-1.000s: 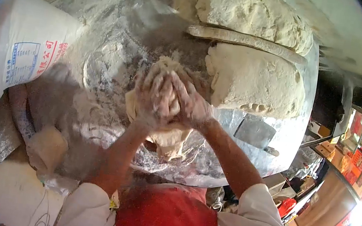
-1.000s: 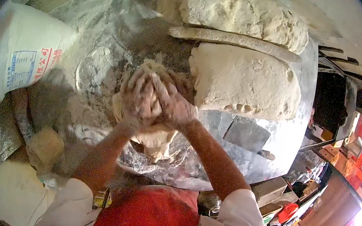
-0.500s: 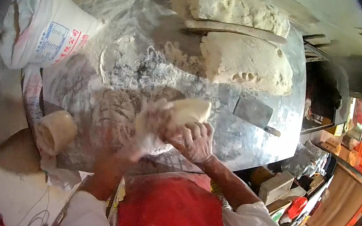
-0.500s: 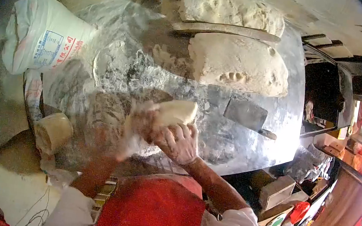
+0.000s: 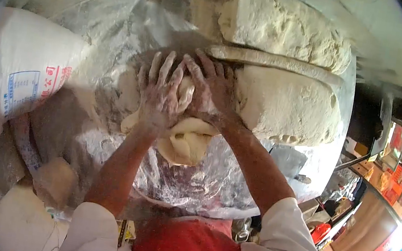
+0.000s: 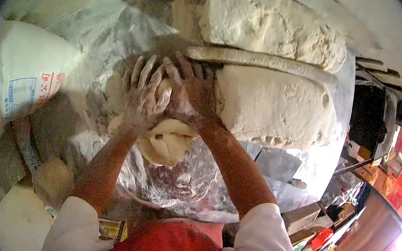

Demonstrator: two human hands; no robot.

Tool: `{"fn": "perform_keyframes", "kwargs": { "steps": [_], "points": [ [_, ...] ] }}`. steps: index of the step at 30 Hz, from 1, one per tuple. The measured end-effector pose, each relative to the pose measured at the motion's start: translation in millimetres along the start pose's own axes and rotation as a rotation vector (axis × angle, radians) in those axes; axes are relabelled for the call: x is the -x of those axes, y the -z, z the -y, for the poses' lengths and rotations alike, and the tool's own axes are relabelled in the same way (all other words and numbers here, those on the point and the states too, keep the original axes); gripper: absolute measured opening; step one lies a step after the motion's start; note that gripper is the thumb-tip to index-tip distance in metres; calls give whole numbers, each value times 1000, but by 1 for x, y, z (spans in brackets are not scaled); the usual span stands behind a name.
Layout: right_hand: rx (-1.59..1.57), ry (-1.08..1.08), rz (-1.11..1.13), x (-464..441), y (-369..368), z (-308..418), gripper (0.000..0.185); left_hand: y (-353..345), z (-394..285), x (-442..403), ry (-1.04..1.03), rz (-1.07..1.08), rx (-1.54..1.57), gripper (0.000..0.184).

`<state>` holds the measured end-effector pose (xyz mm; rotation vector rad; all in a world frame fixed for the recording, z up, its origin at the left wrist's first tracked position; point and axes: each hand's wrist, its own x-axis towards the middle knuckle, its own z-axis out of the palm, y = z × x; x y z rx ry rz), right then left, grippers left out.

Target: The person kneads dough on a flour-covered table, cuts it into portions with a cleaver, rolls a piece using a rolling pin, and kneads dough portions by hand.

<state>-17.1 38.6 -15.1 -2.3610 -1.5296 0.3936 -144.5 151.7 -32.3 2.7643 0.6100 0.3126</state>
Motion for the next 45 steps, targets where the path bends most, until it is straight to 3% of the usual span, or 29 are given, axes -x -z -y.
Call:
{"fn": "perform_keyframes", "kwargs": {
  "steps": [1, 4, 6, 8, 9, 11, 12, 14, 15, 19, 21, 22, 25, 26, 28, 29, 30, 31, 32, 33, 35, 36, 38, 39, 40, 42, 44, 45],
  "points": [
    [289, 19, -110, -7, -42, -24, 90, -10, 11, -11, -32, -61, -16, 60],
    [101, 40, -205, -3, -33, -19, 97, -22, 27, -15, -83, -75, 5, 56],
    [155, -62, -127, 6, -22, 2, 98, -11, 28, -7, -112, -48, 42, 56],
    [149, -128, 180, 51, -13, 27, 96, 7, 23, 29, -498, 315, -261, 59],
    [200, -107, 214, 74, -1, 48, 104, 81, -26, 41, 60, 408, 515, 55],
    [152, 4, -112, 149, -16, 68, 78, 46, -15, 137, -364, 63, 232, 70],
    [128, 59, -198, 195, -53, 70, 70, 65, -46, 135, -174, 871, -17, 65],
    [161, 116, -160, 267, -82, 83, 68, 18, -36, 277, -232, 239, 258, 41],
    [158, 155, -231, 292, -92, 88, 71, 55, -43, 291, -372, 164, 125, 44],
    [-38, 180, -1, 329, -54, 102, 75, 85, -79, 326, -178, 204, 208, 48],
    [-7, 72, -145, 303, -22, 109, 75, 91, -86, 300, -133, 76, 190, 51],
    [-41, -14, -3, 282, -10, 114, 74, 86, -88, 282, -111, 3, 180, 53],
    [-58, -8, 98, 244, -67, 85, 68, 42, -79, 228, -173, 46, 37, 52],
    [-101, -38, 123, 233, -75, 79, 66, 33, -68, 209, -147, -44, 84, 57],
    [-119, -89, 257, 207, -72, 60, 62, -101, -29, 226, -340, -691, -19, 57],
    [-156, -117, 285, 198, -66, 56, 63, -76, -32, 213, -318, -658, -10, 57],
    [-185, -134, 288, 181, -66, 46, 64, -25, -33, 171, -245, -443, 65, 55],
    [-49, 40, -54, 176, -107, 16, 74, -2, -28, 135, -175, -246, 133, 53],
    [-167, 47, -313, 158, -123, 11, 80, -19, -17, 123, -193, -298, 139, 48],
    [-193, -178, 84, 140, -104, 5, 81, -42, -6, 113, -216, -353, 146, 43],
    [-218, -197, 65, 101, -71, 6, 79, -92, 18, 101, -169, -325, 180, 38],
    [-258, -229, 72, 96, -61, 11, 78, -82, 13, 92, -175, -332, 178, 38],
    [-39, -269, 170, 91, -52, 19, 78, -19, -12, 71, -3, -27, 167, 41],
    [-49, -206, 55, 99, -52, 27, 76, 27, -23, 67, -21, 205, 159, 49],
    [-52, -199, 40, 115, -43, 40, 76, 36, -24, 88, -26, 195, 147, 49],
    [85, 71, -83, 174, -25, 74, 75, 42, -20, 151, -422, -72, -116, 54],
    [-11, 110, -86, 233, -49, 80, 75, 64, -34, 217, -255, 121, 95, 47],
    [17, 144, -133, 252, -48, 88, 76, 52, -30, 242, -261, 116, 91, 47]
  ]
}}
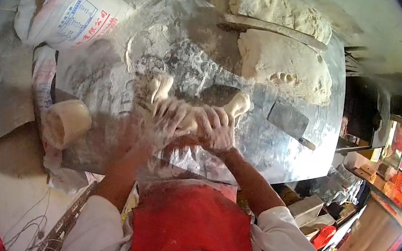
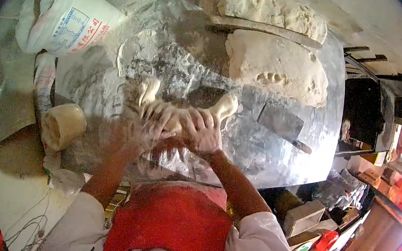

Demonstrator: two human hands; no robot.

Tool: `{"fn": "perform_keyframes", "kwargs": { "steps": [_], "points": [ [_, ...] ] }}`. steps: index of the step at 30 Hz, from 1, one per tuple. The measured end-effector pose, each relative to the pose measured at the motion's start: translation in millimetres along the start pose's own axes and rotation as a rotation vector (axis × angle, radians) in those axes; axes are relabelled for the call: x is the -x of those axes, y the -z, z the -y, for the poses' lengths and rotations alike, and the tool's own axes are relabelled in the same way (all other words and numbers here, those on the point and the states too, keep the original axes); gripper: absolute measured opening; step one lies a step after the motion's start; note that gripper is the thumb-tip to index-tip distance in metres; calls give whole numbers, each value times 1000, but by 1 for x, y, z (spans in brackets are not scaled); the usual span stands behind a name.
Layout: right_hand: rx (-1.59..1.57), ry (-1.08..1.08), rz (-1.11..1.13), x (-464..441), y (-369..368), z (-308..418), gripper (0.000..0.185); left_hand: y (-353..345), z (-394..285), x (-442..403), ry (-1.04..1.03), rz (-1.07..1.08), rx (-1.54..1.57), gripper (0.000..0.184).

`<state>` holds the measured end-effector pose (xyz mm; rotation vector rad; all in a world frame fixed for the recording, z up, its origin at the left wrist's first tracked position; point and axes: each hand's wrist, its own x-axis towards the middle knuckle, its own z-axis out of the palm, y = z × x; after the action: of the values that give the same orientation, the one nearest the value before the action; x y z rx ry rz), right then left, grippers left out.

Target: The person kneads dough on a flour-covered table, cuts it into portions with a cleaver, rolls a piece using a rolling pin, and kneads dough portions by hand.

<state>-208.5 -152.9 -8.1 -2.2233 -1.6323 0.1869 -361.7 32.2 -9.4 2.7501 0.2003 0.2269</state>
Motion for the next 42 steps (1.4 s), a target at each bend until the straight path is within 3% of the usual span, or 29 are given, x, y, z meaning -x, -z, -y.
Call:
{"fn": "perform_keyframes", "kwargs": {
  "steps": [2, 3, 6, 7, 9, 10, 13, 15, 17, 19, 20, 21, 22, 23, 24, 25, 27, 28, 29, 30, 31, 32, 33, 35, 36, 37, 39, 41, 42],
  "points": [
    [40, 34, -7, 30, 0, 9, 71, -42, -1, 50, -18, -121, -55, 70],
    [41, 37, -13, 43, -2, 10, 71, -48, -7, 70, -21, -126, -60, 70],
    [134, 77, 36, 83, -17, 4, 70, -51, -14, 97, 479, 270, 950, 54],
    [37, 107, -69, 86, -3, 10, 70, -32, -25, 91, 469, 265, 947, 54],
    [10, 143, 78, 109, 2, 6, 62, 24, -61, 85, 3, 39, 46, 47],
    [15, 147, 75, 111, 7, 4, 62, 7, -55, 99, -56, -2, -5, 56],
    [-149, 142, 106, 129, 14, 0, 57, 0, -63, 114, -164, 47, -174, 55],
    [125, 193, -28, 150, -1, -12, 56, -21, -66, 122, -186, -94, -173, 44],
    [175, 115, 10, 127, 15, -8, 67, -20, -69, 110, -124, 83, -124, 64],
    [303, 51, 222, 93, 11, -9, 84, -32, -53, 93, -106, 157, -50, 75],
    [204, -25, 229, 67, 18, -5, 92, -43, -42, 82, -15, 34, -221, 74],
    [101, -98, 232, 41, 22, -6, 101, -57, -18, 69, -70, 43, -214, 76],
    [39, -145, 286, 20, 19, -18, 103, -42, -9, 29, -141, -76, -360, 93],
    [-34, -206, 393, -8, 36, -21, 95, 19, -23, -12, -30, 427, -568, 96],
    [-35, -231, 374, -18, 19, -41, 85, 19, -5, -30, 49, 357, -152, 92],
    [16, -218, 269, -27, 13, -54, 71, 32, -5, -56, 119, 444, -142, 80],
    [629, 66, 466, -62, 22, -80, 68, -74, 79, -55, -31, -252, 171, 71],
    [624, 74, 466, -62, 38, -74, 68, -30, 62, -59, 158, -155, 376, 69],
    [177, -275, 261, -58, 57, -71, 64, 6, 40, -50, 293, -55, 657, 69],
    [-274, -609, 43, -53, 73, -71, 61, 30, 19, -32, 448, 26, 1165, 71],
    [-276, -606, 50, -30, 60, -89, 61, 48, -2, -10, 614, 65, 1671, 73],
    [-126, -439, -38, -1, 32, -116, 61, 68, -28, 18, 806, 114, 2066, 77],
    [21, -272, -130, 18, 15, -125, 61, 67, -41, 46, 661, 248, 1842, 74],
    [-324, -597, -239, 33, 28, -83, 61, 46, -56, 90, 89, 294, 808, 68],
    [-325, -619, -309, 38, 8, -79, 67, 37, -60, 99, 35, 279, 635, 65],
    [-217, -748, -210, 26, 7, -54, 72, 27, -54, 97, 57, 243, 549, 62],
    [-291, -675, -258, 2, 0, -15, 71, -3, -20, 70, 233, 138, 380, 57],
    [-219, -540, 201, -1, -13, -20, 71, -46, 44, 41, 386, -45, 220, 53],
    [-428, -573, 255, -1, 13, 0, 68, -76, 83, 36, 392, -144, 189, 52]
  ]
}}
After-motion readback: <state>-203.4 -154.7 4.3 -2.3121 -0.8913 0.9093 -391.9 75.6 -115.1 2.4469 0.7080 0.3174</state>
